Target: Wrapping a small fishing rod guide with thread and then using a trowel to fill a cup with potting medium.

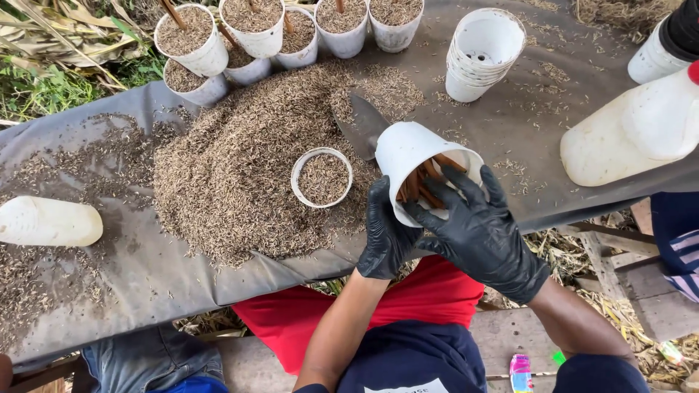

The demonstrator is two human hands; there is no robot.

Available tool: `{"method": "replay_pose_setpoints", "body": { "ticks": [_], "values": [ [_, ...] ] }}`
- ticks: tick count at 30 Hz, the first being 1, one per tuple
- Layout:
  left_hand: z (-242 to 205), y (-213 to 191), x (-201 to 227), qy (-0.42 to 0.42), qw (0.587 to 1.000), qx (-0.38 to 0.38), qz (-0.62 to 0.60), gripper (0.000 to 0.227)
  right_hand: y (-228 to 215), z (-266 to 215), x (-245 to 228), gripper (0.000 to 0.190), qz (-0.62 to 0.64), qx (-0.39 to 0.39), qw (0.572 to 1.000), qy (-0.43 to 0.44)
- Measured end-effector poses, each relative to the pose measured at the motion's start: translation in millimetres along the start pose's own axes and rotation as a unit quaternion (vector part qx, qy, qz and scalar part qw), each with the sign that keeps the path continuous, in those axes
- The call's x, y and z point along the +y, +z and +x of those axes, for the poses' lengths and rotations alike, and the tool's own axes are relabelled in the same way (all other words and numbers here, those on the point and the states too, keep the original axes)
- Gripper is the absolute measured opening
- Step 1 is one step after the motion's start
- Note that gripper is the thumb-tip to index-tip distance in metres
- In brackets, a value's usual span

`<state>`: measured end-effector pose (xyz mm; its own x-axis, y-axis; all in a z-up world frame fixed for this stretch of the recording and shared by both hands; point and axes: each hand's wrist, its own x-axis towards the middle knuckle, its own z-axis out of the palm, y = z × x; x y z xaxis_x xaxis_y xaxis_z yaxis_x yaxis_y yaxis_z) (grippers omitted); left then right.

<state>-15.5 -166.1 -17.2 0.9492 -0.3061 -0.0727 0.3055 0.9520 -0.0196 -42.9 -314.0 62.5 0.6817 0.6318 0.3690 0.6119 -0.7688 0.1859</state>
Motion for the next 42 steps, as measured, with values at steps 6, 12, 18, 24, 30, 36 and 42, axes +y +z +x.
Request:
{"method": "replay_pose_setpoints", "body": {
  "ticks": [6, 12, 18, 24, 30, 36, 42],
  "values": [
    [-3, 12, 1, -0.015, 0.988, 0.084, 0.13, 0.067, -1, 8, -5, 0.041, -0.016, 0.037, 0.999, -0.001],
    [-2, 25, 5, -0.001, 0.986, 0.135, 0.096, 0.062, -8, 13, -13, 0.046, -0.067, -0.023, 0.997, 0.006],
    [5, 14, 8, 0.037, 0.997, 0.055, 0.035, 0.057, 7, 4, 3, 0.065, -0.066, 0.017, 0.998, -0.002],
    [-3, -4, 15, 0.046, 0.997, 0.037, 0.045, 0.046, -14, 34, -14, 0.044, 0.04, 0.039, 0.998, -0.023],
    [-3, 7, 20, 0.06, 0.984, 0.162, 0.049, 0.05, 24, 25, -27, 0.038, -0.024, 0.108, 0.994, -0.01],
    [9, -4, 23, 0.034, 0.983, 0.172, 0.046, 0.047, 24, 8, -21, 0.068, 0.001, 0.095, 0.995, 0.039],
    [10, -13, 32, 0.028, 0.987, 0.159, -0.005, 0.051, 16, -19, 7, 0.062, 0.074, 0.125, 0.984, 0.102]
  ]
}}
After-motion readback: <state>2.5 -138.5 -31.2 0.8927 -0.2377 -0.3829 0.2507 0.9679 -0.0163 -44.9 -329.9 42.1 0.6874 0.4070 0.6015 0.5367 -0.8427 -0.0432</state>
